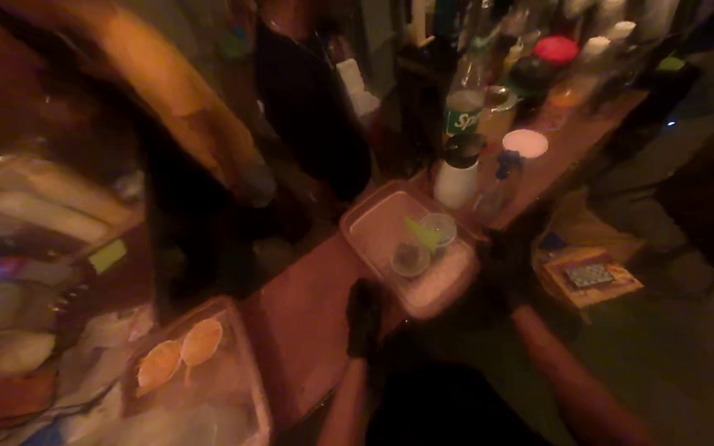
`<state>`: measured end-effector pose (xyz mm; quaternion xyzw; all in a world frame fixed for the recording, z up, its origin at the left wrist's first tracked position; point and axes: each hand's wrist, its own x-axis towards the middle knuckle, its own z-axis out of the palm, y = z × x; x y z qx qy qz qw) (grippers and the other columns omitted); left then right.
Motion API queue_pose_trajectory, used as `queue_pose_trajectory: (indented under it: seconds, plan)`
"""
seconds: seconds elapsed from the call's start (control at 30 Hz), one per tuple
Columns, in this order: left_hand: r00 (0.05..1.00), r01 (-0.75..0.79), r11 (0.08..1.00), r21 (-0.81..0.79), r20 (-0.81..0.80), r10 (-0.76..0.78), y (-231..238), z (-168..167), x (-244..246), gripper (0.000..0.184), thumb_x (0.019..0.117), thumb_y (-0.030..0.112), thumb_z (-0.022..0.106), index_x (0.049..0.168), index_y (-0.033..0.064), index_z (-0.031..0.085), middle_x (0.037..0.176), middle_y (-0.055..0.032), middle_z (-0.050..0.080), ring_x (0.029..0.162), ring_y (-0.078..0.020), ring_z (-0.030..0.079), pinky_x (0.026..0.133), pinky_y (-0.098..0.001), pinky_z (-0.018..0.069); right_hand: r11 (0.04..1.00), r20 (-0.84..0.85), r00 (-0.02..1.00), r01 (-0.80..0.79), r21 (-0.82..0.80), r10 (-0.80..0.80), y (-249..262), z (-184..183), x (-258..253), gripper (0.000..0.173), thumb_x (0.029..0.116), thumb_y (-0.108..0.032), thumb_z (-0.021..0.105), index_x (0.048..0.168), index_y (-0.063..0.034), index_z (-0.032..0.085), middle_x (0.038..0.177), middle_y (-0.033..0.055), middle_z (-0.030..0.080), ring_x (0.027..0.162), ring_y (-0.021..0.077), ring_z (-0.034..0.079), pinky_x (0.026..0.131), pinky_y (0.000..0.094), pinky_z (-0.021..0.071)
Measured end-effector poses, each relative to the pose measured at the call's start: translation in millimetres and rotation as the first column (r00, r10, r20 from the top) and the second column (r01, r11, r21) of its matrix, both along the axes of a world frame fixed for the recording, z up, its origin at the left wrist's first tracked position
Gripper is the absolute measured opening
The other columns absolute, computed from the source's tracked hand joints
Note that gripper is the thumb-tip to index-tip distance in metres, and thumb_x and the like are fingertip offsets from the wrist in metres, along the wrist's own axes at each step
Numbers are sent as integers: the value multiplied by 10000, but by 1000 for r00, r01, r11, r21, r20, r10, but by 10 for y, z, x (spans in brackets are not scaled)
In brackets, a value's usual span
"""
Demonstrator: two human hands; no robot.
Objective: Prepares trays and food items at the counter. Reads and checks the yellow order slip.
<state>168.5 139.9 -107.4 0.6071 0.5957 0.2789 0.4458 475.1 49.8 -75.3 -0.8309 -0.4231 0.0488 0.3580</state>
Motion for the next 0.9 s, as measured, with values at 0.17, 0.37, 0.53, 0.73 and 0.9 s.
queue_pose_trajectory:
  seconds: [0.17, 0.37, 0.53, 0.73, 0.9]
  plan:
    - [988, -84, 990, -115, -135, 68, 195, 375, 490, 572, 1027, 393, 595, 1448, 22, 482, 1219, -209, 659, 1067, -318, 668, 901, -533, 565, 997, -166, 986, 17, -81, -31, 174, -295, 86, 527, 1014, -423, 574, 1465, -150, 569, 1457, 137, 579, 1372, 291, 524, 1166, 478, 406]
    - [946, -63, 998, -4, -319, 59, 292, 54, 455, 551, 990, 396, 634, 1375, 8, 563, 1218, -237, 667, 1145, -394, 642, 962, -617, 517, 993, -230, 973, -39, -108, 13, 311, -580, 29, 523, 1015, -293, 527, 1529, -201, 488, 1464, 99, 572, 1366, 252, 528, 1156, 467, 427]
    - [926, -3, 1000, 27, -377, 13, 421, -147, 386, 545, 992, 397, 616, 1341, -20, 584, 1259, -264, 644, 1183, -422, 619, 987, -630, 500, 992, -267, 964, -27, -127, -8, 341, -501, 29, 525, 993, -190, 530, 1515, -235, 505, 1443, 98, 584, 1337, 261, 551, 1122, 481, 460]
    - [955, -97, 995, -37, -283, 83, 337, 117, 436, 473, 995, 298, 645, 1358, 4, 571, 1219, -233, 662, 1120, -369, 648, 947, -578, 530, 993, -275, 960, -76, -91, 48, 283, -433, -50, 519, 985, -147, 538, 1503, -174, 517, 1460, 112, 570, 1352, 253, 539, 1136, 460, 446]
    - [965, -170, 985, -10, -206, 164, 401, -72, 175, 447, 974, 281, 671, 1315, 0, 601, 1144, -225, 680, 1043, -357, 669, 896, -582, 550, 986, -219, 971, -125, -114, 98, 358, -647, -151, 519, 968, -207, 556, 1487, -209, 536, 1423, 71, 604, 1314, 226, 571, 1110, 465, 471]
